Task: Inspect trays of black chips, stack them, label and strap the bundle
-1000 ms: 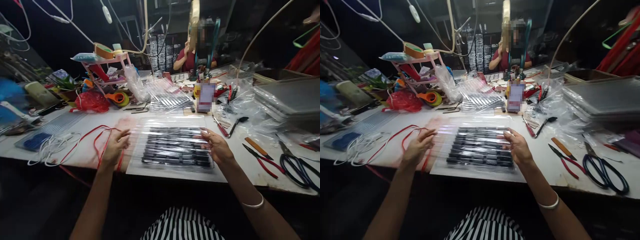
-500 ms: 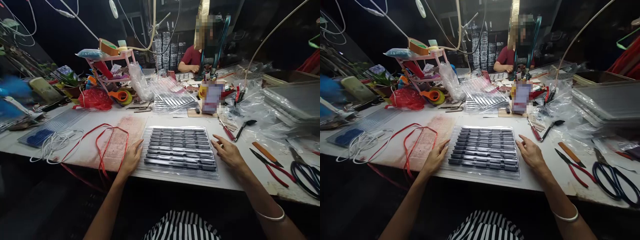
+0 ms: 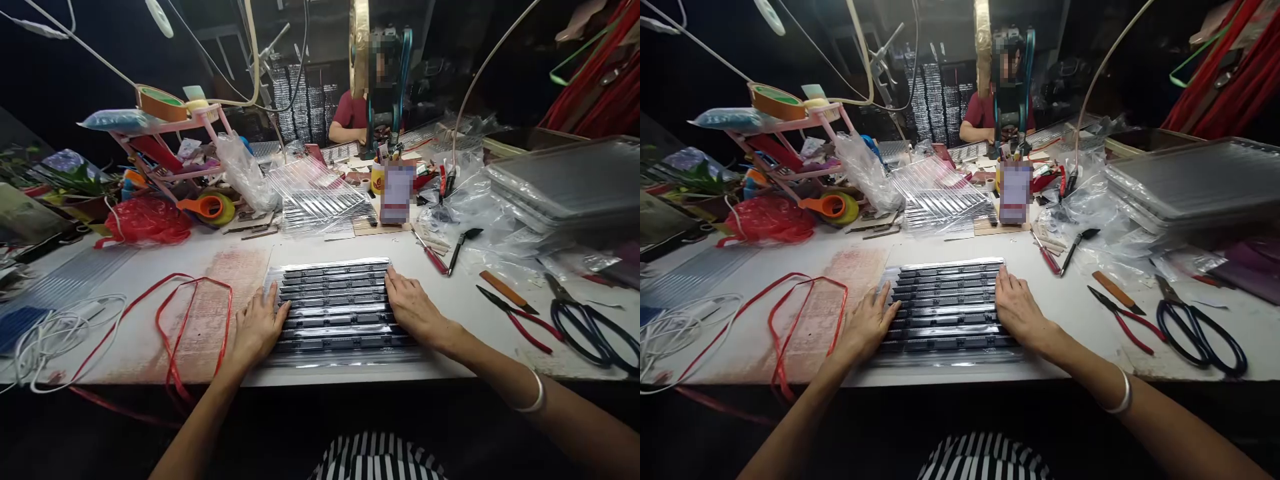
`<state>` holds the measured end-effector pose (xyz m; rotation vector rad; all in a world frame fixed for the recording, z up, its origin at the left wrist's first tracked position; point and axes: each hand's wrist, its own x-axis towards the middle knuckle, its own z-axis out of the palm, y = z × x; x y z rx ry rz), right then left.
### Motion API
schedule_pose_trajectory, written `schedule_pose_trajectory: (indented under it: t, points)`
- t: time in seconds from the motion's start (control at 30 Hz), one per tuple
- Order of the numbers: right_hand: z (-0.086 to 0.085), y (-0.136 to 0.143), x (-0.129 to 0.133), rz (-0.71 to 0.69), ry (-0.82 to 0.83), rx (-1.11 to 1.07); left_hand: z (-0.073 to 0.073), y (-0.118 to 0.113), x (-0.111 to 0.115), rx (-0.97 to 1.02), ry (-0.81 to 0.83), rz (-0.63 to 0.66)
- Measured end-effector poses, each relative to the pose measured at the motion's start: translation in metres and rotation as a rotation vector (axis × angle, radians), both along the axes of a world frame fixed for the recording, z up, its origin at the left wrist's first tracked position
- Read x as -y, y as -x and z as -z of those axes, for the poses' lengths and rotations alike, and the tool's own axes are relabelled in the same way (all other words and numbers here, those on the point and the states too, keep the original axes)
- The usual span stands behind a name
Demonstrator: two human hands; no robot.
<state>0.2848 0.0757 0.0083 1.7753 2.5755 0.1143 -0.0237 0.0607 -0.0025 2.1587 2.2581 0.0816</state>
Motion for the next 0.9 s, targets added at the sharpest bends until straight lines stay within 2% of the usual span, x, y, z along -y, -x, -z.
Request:
schedule_pose_trajectory:
  t: [0.17,0.27,0.37,0.47,0.53,0.67,0.8,0.9]
  points:
    - [-0.002,-0.011,-0.001,-0.029,0.116,-0.149,0.001,0.005,-0.001,-0.017,0.006,-0.004]
    - [-0.002,-0.008,-0.003,-0.007,0.150,-0.148,-0.002,-0.004,-0.005,-0.107,0.031,0.045]
    - [0.002,0.004,-0.006,-0.019,0.131,-0.146,-0.005,-0.031,-0.012,-0.074,0.067,0.226]
    - [0.006,0.016,-0.009,-0.172,0.135,-0.196,-0.007,-0.062,-0.022,0.046,0.075,0.438]
    - [0.007,0.019,-0.008,-0.234,0.125,-0.221,-0.008,-0.075,-0.028,0.108,0.057,0.525]
    - [0.005,0.019,-0.005,-0.234,0.059,-0.234,-0.007,-0.081,-0.036,0.191,0.002,0.530]
    - [0.006,0.016,-0.001,-0.229,-0.019,-0.275,-0.004,-0.080,-0.035,0.162,-0.034,0.516]
    - [0.009,0.014,0.005,-0.130,-0.034,-0.307,-0.005,-0.080,-0.034,0.126,-0.006,0.505]
